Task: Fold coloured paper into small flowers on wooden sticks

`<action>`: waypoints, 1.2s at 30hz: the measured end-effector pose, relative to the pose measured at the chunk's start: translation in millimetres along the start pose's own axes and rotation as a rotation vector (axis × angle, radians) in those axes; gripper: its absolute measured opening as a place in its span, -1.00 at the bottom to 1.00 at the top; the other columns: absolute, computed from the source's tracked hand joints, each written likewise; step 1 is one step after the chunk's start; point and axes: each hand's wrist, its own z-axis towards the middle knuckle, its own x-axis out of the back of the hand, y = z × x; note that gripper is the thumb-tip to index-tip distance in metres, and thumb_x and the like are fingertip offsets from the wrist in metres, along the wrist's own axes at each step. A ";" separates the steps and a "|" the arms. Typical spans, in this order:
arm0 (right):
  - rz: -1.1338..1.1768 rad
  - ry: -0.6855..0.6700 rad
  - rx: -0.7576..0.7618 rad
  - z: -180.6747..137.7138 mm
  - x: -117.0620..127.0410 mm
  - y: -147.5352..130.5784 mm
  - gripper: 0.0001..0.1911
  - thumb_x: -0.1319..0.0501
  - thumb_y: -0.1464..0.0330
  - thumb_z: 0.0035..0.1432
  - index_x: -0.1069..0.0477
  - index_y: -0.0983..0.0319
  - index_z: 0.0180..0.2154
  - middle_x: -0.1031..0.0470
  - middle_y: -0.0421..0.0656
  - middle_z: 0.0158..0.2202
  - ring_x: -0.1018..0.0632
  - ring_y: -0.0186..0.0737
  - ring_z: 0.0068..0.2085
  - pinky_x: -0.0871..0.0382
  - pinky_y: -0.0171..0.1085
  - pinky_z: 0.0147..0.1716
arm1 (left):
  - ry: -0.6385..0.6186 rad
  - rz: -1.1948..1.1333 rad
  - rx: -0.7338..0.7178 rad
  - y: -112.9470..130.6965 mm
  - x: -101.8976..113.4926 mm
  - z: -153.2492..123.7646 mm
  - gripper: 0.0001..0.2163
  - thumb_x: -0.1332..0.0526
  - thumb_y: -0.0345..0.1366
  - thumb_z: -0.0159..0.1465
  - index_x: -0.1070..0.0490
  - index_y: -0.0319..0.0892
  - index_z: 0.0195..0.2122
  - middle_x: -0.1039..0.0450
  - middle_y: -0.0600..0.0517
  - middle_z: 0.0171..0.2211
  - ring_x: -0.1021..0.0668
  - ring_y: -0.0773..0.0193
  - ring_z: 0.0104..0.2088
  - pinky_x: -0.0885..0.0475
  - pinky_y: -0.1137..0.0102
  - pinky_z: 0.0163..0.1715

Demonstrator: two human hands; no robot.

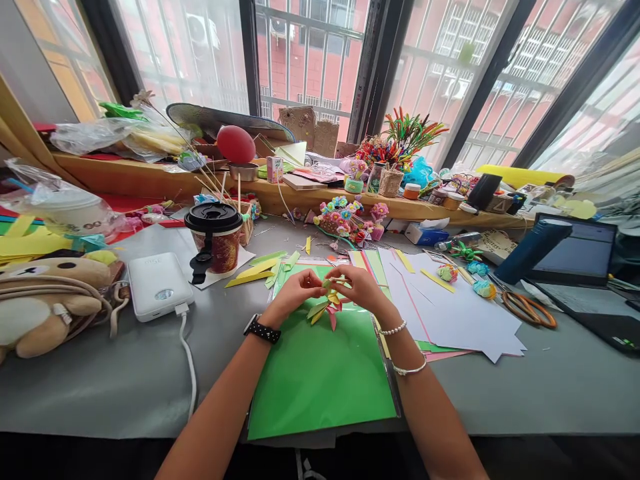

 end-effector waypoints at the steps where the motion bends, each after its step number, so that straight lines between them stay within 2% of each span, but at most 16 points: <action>1: -0.013 -0.001 0.010 0.1 -0.3 0.1 -0.89 -0.15 0.41 0.03 -0.39 0.23 -0.32 -0.47 -0.15 -0.35 -0.46 -0.29 -0.31 -0.27 -0.34 -0.36 | 0.004 0.006 -0.002 -0.3 0.1 -0.1 -0.71 -0.35 -0.24 -0.19 -0.23 -0.22 -0.57 -0.33 0.16 -0.60 -0.43 0.40 -0.51 -0.33 0.43 -0.43; 8: -0.069 0.049 0.044 0.7 -1.6 1.6 -0.91 -0.14 0.41 0.06 -0.42 0.23 -0.40 -0.43 -0.15 -0.42 -0.43 -0.31 -0.37 -0.24 -0.36 -0.40 | 0.001 0.021 0.061 0.3 1.2 -0.8 -0.71 -0.35 -0.22 -0.17 -0.33 -0.25 -0.48 -0.38 0.09 -0.50 -0.45 0.37 -0.47 -0.32 0.43 -0.41; 12: -0.081 0.079 0.065 0.3 -1.0 0.5 -0.90 -0.14 0.39 0.07 -0.42 0.24 -0.39 -0.43 -0.15 -0.41 -0.42 -0.31 -0.37 -0.23 -0.36 -0.40 | 0.005 0.020 0.052 0.9 2.3 -1.0 -0.74 -0.34 -0.24 -0.15 -0.35 -0.25 -0.49 -0.37 0.09 -0.51 -0.44 0.38 -0.48 -0.31 0.42 -0.39; 20: -0.077 -0.033 0.061 -2.7 5.3 -1.2 -0.87 -0.14 0.40 0.06 -0.43 0.23 -0.32 -0.48 -0.16 -0.38 -0.43 -0.32 -0.37 -0.21 -0.38 -0.45 | -0.042 -0.012 0.082 1.2 2.4 -2.4 -0.76 -0.35 -0.27 -0.16 -0.37 -0.26 -0.50 -0.40 0.09 -0.52 -0.44 0.39 -0.47 -0.33 0.42 -0.35; 26: -0.137 -0.035 0.064 -2.5 1.7 0.4 -0.91 -0.17 0.42 0.04 -0.44 0.26 -0.36 -0.45 -0.16 -0.43 -0.42 -0.34 -0.40 -0.22 -0.38 -0.41 | -0.054 0.049 0.046 -0.8 2.5 -1.3 -0.76 -0.32 -0.25 -0.13 -0.34 -0.27 -0.49 -0.39 0.08 -0.51 -0.44 0.38 -0.46 -0.32 0.42 -0.37; 32: -0.243 0.041 0.060 -1.8 -4.4 -3.8 -0.95 -0.18 0.46 0.01 -0.41 0.26 -0.45 -0.44 -0.17 -0.45 -0.41 -0.34 -0.41 -0.20 -0.39 -0.45 | 0.023 0.158 -0.016 -5.3 3.5 0.8 -0.74 -0.29 -0.21 -0.09 -0.31 -0.26 -0.48 -0.36 0.06 -0.48 -0.44 0.34 -0.43 -0.32 0.40 -0.37; 36: -0.234 0.192 0.045 -1.6 -2.5 -4.9 -0.92 -0.16 0.50 -0.01 -0.40 0.24 -0.42 -0.44 -0.17 -0.40 -0.43 -0.32 -0.36 -0.23 -0.40 -0.42 | 0.024 0.071 0.025 -2.5 3.2 -0.8 -0.64 -0.29 -0.18 -0.06 -0.30 -0.23 -0.27 -0.39 -0.05 -0.25 -0.47 0.25 -0.27 -0.34 0.36 -0.26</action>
